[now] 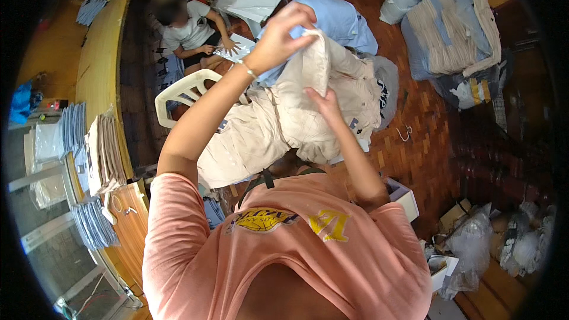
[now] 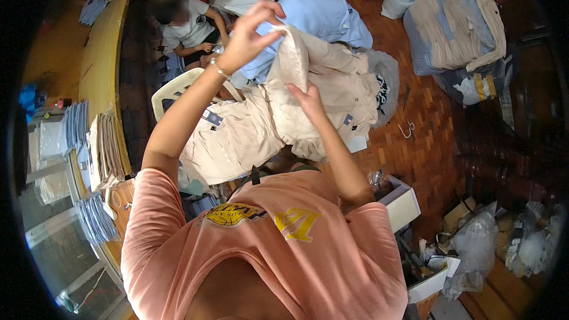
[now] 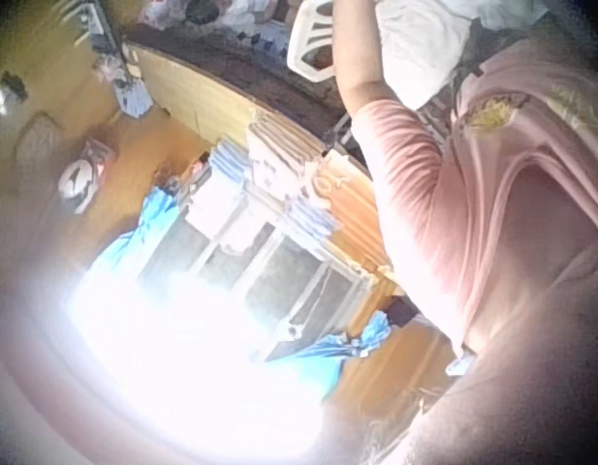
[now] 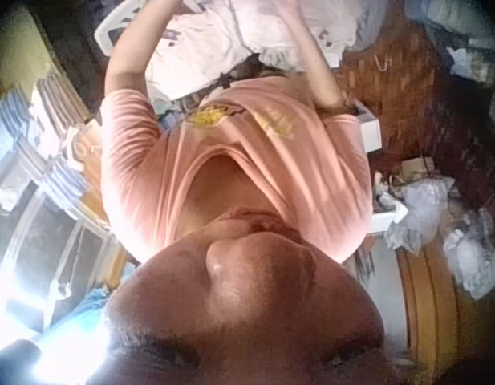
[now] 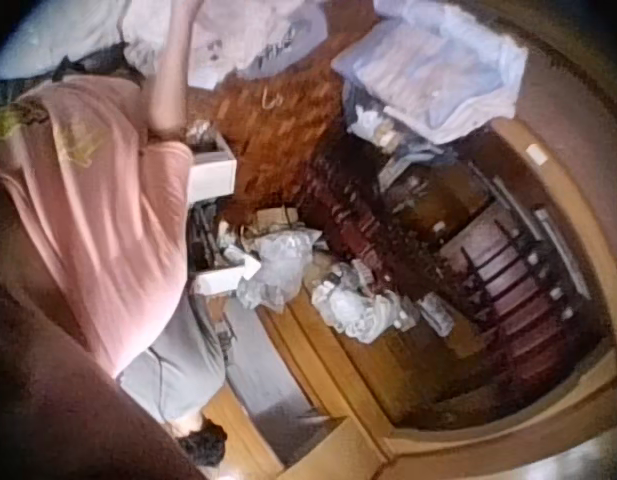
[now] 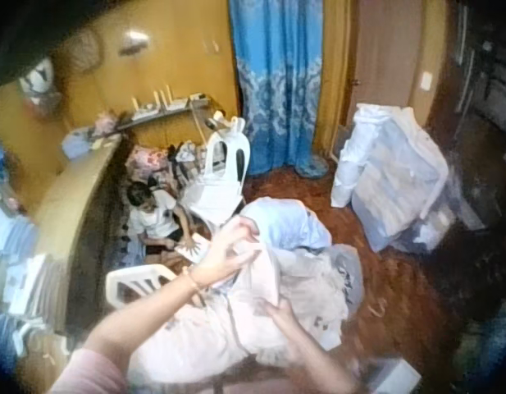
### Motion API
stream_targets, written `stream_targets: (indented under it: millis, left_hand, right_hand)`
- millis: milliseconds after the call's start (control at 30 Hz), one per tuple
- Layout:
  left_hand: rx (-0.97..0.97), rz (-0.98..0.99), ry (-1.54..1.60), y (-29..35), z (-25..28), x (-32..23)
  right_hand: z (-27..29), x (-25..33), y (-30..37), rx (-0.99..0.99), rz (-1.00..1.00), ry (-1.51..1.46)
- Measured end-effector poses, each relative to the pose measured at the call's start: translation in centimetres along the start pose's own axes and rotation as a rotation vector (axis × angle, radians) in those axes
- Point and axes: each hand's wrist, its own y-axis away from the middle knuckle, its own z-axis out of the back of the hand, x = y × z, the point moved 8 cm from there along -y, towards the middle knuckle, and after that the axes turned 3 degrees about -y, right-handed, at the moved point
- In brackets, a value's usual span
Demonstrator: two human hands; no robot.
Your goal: The person folds a light-colored shirt by hand, repeatedly aligning the sleeves and edges before placing it on a pile. The person continues folding multiple shirts in a similar manner.
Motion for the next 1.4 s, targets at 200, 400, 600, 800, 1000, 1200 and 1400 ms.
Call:
stream_targets:
  millis: [200, 400, 600, 800, 1000, 1200, 1400]
  left_hand:
    - [-0.088, 0.573, 0.617, 3.8, 6.9, -1.3]
    - [0.116, 0.862, 0.257, 9.5, -1.4, 2.4]
    - [0.211, 0.911, 0.193, 16.7, -8.6, 5.6]
    - [0.286, 0.962, 0.081, 17.3, -7.6, 5.3]
    - [0.252, 0.97, 0.134, 18.4, -7.1, 6.1]
    - [0.303, 1.004, 0.187, 19.9, -8.4, 4.7]
    - [0.326, 0.841, 0.077, 21.7, -10.5, 2.6]
  right_hand:
    - [6.5, 19.1, 4.3, 0.134, 0.247, 0.006]
    - [11.1, 16.5, -2.9, 0.025, 0.303, 0.93]
    - [1.1, 4.7, -1.1, 0.351, 0.294, 0.48]
    - [0.2, 0.0, -1.4, 0.379, 0.349, 0.521]
    - [0.9, -2.0, -1.7, 0.245, 0.175, 0.314]
    - [1.9, -1.5, 0.2, 0.303, 0.07, 0.232]
    - [3.0, 1.4, 3.9, 0.189, 0.433, 0.79]
